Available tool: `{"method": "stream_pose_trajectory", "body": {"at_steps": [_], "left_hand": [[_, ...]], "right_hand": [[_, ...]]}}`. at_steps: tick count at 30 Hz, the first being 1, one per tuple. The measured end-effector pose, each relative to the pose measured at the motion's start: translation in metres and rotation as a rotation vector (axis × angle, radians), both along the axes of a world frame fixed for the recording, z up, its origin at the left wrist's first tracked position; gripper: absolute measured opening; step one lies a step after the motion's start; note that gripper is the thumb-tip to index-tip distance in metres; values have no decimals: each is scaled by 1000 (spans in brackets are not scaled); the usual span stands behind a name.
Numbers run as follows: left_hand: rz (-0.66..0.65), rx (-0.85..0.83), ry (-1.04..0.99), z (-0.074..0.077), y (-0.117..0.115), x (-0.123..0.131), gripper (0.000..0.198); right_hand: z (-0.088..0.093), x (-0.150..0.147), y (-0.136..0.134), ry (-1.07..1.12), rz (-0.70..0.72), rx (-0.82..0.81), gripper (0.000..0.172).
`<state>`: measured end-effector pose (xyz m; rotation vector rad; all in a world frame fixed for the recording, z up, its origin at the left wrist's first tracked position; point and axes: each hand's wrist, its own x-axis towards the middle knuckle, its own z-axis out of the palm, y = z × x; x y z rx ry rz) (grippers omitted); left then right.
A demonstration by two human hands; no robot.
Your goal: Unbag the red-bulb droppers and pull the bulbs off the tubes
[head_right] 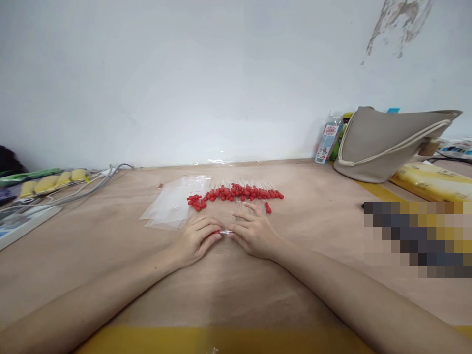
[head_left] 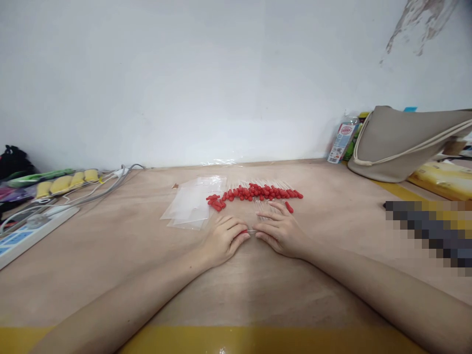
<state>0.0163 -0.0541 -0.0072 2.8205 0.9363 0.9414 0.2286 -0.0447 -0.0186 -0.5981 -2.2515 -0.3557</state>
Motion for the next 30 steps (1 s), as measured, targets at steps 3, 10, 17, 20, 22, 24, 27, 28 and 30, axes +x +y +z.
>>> {"method": "stream_pose_trajectory", "body": {"at_steps": [3, 10, 17, 20, 22, 24, 27, 28, 30], "left_hand": [[29, 38, 30, 0, -1, 1, 17], [10, -14, 120, 9, -7, 3, 24], [-24, -87, 160, 10, -8, 0, 29], [-26, -86, 180, 9, -9, -1, 30], [-27, -72, 195, 10, -10, -1, 30], [-31, -55, 208, 10, -11, -1, 29], [-35, -34, 213, 11, -11, -2, 29], [-38, -29, 212, 10, -12, -2, 29], [-45, -16, 207, 10, -12, -4, 28]], "right_hand": [[-3, -1, 1, 2, 23, -10, 15], [-7, -6, 3, 37, 148, 13, 11], [-2, -7, -4, 22, 191, 25, 11], [0, -4, -5, 16, 208, 61, 10], [1, -2, -6, 8, 215, 90, 10], [1, 0, -6, -2, 219, 113, 11], [2, 4, -8, -18, 216, 144, 15], [2, 5, -8, -26, 214, 155, 16], [2, 7, -9, -42, 208, 172, 19]]}}
